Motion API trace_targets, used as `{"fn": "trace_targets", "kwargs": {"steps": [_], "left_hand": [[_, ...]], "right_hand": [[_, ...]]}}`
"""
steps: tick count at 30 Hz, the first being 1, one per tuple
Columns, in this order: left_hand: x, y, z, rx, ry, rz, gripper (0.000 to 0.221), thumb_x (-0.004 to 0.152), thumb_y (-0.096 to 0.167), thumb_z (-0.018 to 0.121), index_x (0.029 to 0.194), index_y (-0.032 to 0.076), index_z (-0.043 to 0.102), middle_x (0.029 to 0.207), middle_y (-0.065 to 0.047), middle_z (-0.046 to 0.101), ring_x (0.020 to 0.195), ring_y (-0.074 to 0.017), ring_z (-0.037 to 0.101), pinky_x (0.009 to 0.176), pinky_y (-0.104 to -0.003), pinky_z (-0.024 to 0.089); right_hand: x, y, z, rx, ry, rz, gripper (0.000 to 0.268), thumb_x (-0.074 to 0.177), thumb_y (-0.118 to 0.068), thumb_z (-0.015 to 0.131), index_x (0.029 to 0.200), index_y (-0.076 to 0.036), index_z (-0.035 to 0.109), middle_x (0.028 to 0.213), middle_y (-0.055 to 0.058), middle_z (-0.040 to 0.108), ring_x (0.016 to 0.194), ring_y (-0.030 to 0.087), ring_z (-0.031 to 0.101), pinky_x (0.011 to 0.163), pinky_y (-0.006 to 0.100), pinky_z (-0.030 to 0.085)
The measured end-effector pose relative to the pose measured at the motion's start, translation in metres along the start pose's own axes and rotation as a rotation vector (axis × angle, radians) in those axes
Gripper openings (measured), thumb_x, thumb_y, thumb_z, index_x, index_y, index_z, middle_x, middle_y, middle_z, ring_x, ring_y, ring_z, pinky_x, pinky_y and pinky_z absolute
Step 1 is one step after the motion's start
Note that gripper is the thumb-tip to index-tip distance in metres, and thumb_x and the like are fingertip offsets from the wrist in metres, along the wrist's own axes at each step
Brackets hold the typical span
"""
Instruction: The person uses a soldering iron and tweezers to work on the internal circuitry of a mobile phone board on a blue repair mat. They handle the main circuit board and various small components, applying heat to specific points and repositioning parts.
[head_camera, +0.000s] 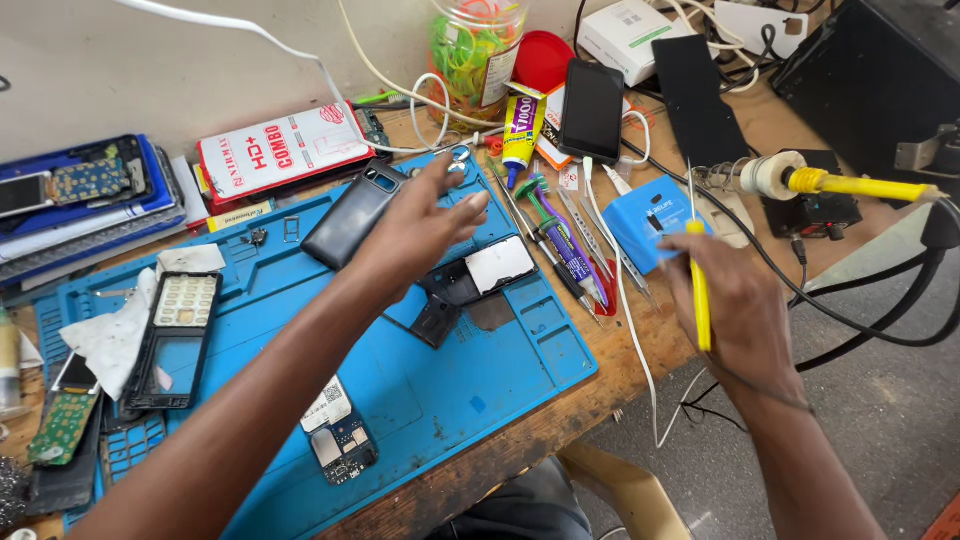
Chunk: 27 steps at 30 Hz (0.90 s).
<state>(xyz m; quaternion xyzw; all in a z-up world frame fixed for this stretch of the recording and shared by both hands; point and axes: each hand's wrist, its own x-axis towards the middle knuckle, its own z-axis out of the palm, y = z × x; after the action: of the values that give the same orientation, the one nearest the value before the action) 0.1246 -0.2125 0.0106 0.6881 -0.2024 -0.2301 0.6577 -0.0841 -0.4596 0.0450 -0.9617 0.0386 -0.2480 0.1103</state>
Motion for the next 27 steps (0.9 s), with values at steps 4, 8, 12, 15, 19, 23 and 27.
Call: {"fn": "trace_targets", "kwargs": {"steps": [4, 8, 12, 15, 19, 23, 27], "left_hand": [[-0.062, 0.032, -0.012, 0.077, -0.017, 0.092, 0.065, 0.097, 0.024, 0.063, 0.153, 0.002, 0.037, 0.146, -0.014, 0.056, 0.112, -0.0191, 0.070, 0.089, -0.033, 0.060], [-0.114, 0.048, -0.015, 0.039, -0.040, 0.060, 0.060, 0.095, 0.022, 0.063, 0.149, 0.003, 0.044, 0.138, -0.010, 0.063, 0.099, -0.0172, 0.070, 0.087, -0.032, 0.060], [-0.175, 0.035, -0.025, -0.106, -0.143, 0.018, 0.044, 0.097, 0.019, 0.065, 0.135, -0.003, 0.060, 0.125, -0.011, 0.070, 0.105, -0.0166, 0.070, 0.096, -0.032, 0.059], [-0.214, 0.016, -0.016, -0.171, -0.283, -0.213, 0.042, 0.098, 0.020, 0.063, 0.134, 0.000, 0.064, 0.124, -0.009, 0.072, 0.110, -0.0143, 0.068, 0.097, -0.032, 0.057], [-0.225, -0.005, 0.012, -0.287, -0.425, -0.291, 0.046, 0.097, 0.012, 0.064, 0.141, 0.005, 0.058, 0.129, -0.007, 0.070, 0.111, -0.0135, 0.070, 0.098, -0.030, 0.056], [-0.233, -0.011, 0.037, -0.558, -0.285, -0.033, 0.046, 0.094, -0.001, 0.061, 0.139, 0.001, 0.052, 0.136, -0.008, 0.066, 0.114, -0.0163, 0.069, 0.101, -0.031, 0.057], [-0.258, -0.020, 0.012, -0.223, -0.028, 0.182, 0.024, 0.099, -0.008, 0.072, 0.123, -0.009, 0.070, 0.119, -0.019, 0.070, 0.110, -0.0247, 0.068, 0.091, -0.037, 0.057]], "right_hand": [[-0.028, -0.002, 0.016, -0.085, -0.063, 0.001, 0.023, 0.093, -0.008, 0.067, 0.116, -0.006, 0.070, 0.106, 0.015, 0.075, 0.091, 0.030, 0.074, 0.076, 0.040, 0.059], [-0.041, -0.005, 0.010, -0.011, -0.032, 0.076, 0.022, 0.097, -0.011, 0.066, 0.118, -0.007, 0.069, 0.107, 0.014, 0.075, 0.095, 0.031, 0.075, 0.081, 0.040, 0.058], [-0.084, 0.007, -0.035, -0.047, -0.084, 0.433, 0.028, 0.089, -0.011, 0.075, 0.117, -0.011, 0.071, 0.109, 0.010, 0.077, 0.094, 0.024, 0.076, 0.079, 0.034, 0.059], [-0.110, 0.037, -0.062, 0.319, -0.035, 0.528, 0.029, 0.088, 0.001, 0.071, 0.114, -0.009, 0.066, 0.110, 0.012, 0.077, 0.095, 0.020, 0.077, 0.080, 0.030, 0.063], [-0.149, 0.019, -0.068, 0.718, 0.075, 0.357, 0.022, 0.090, 0.004, 0.073, 0.103, -0.008, 0.060, 0.101, 0.019, 0.080, 0.092, 0.024, 0.081, 0.071, 0.031, 0.069], [-0.142, -0.054, -0.013, 1.375, -0.078, 0.353, 0.031, 0.079, 0.018, 0.076, 0.101, -0.001, 0.065, 0.103, 0.030, 0.078, 0.093, 0.032, 0.079, 0.076, 0.041, 0.068], [-0.110, -0.104, 0.022, 1.423, -0.209, 0.355, 0.033, 0.079, 0.017, 0.074, 0.102, -0.003, 0.061, 0.104, 0.027, 0.077, 0.086, 0.028, 0.079, 0.075, 0.041, 0.069]]}}
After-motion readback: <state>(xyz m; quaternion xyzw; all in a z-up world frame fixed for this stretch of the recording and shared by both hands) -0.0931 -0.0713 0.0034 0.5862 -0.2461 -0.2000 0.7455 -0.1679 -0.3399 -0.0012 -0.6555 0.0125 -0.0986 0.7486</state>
